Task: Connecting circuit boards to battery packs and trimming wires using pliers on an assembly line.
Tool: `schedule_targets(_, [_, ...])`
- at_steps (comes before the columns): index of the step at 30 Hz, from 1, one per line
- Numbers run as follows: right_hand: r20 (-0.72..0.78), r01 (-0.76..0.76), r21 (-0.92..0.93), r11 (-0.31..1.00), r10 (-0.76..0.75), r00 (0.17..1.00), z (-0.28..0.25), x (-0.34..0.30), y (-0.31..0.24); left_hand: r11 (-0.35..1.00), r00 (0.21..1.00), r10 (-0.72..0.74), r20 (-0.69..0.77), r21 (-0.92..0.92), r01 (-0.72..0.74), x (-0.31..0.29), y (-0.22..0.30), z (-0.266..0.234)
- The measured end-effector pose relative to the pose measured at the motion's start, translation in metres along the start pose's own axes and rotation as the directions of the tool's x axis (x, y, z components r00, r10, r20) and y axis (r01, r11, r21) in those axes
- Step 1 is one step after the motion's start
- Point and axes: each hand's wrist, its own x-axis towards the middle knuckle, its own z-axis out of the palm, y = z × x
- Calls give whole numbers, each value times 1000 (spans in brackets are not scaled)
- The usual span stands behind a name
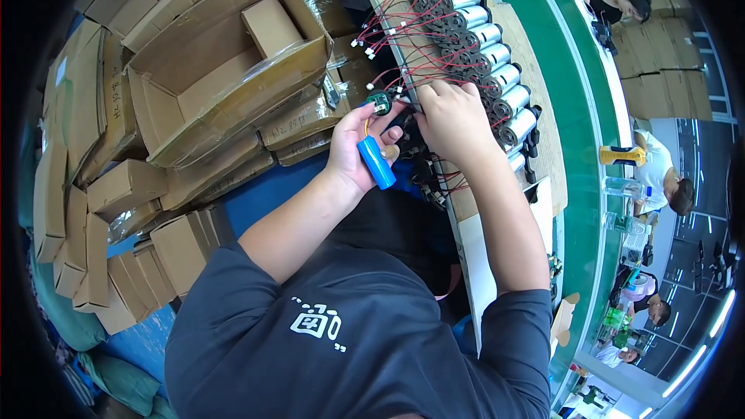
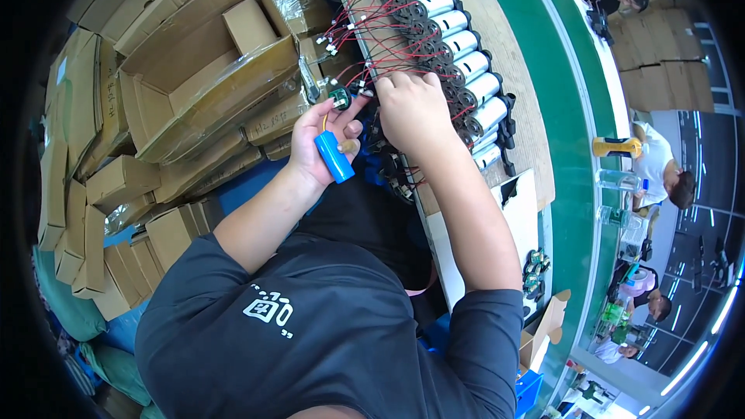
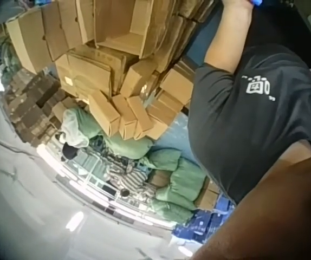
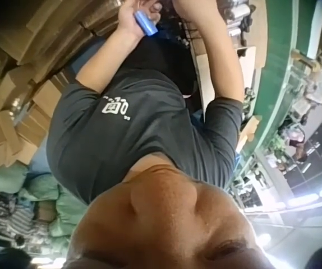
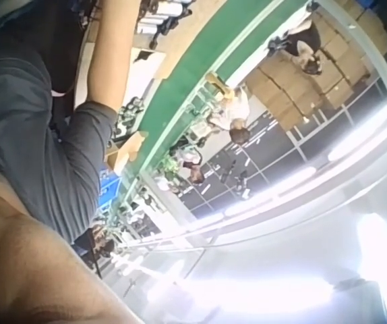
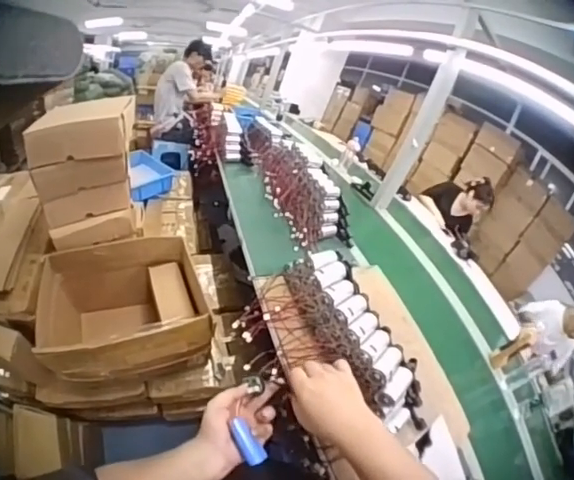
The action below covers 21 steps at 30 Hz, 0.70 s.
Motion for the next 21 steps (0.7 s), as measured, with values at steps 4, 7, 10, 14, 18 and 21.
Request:
schedule_targets(4, [-52,70,11,998,-69,996,7,-2,3,1000,999,21,-26,-18,-21,-3,8,10])
schedule_targets(7, [-104,70,50,996,-64,993,10,-3,4,999,999,19,-38,-33,-21,-1,11,8])
schedule_targets(10, [-173,179,7,984,-175,969,7,-5,9,999,999,7,-43,-43,-9,1,13,8])
schedule_targets(14, [-234,310,16,951,-298,926,4,-18,23,999,999,-16,-30,-33,15,3,12,5])
schedule_targets(18, [-411,363,0,932,-331,849,-12,-28,20,998,1000,-7,-25,62,8,6,10,2])
schedule_targets(21, [-372,274,209,939,-183,910,-7,-40,11,980,999,11,-46,198,-1,8,6,4])
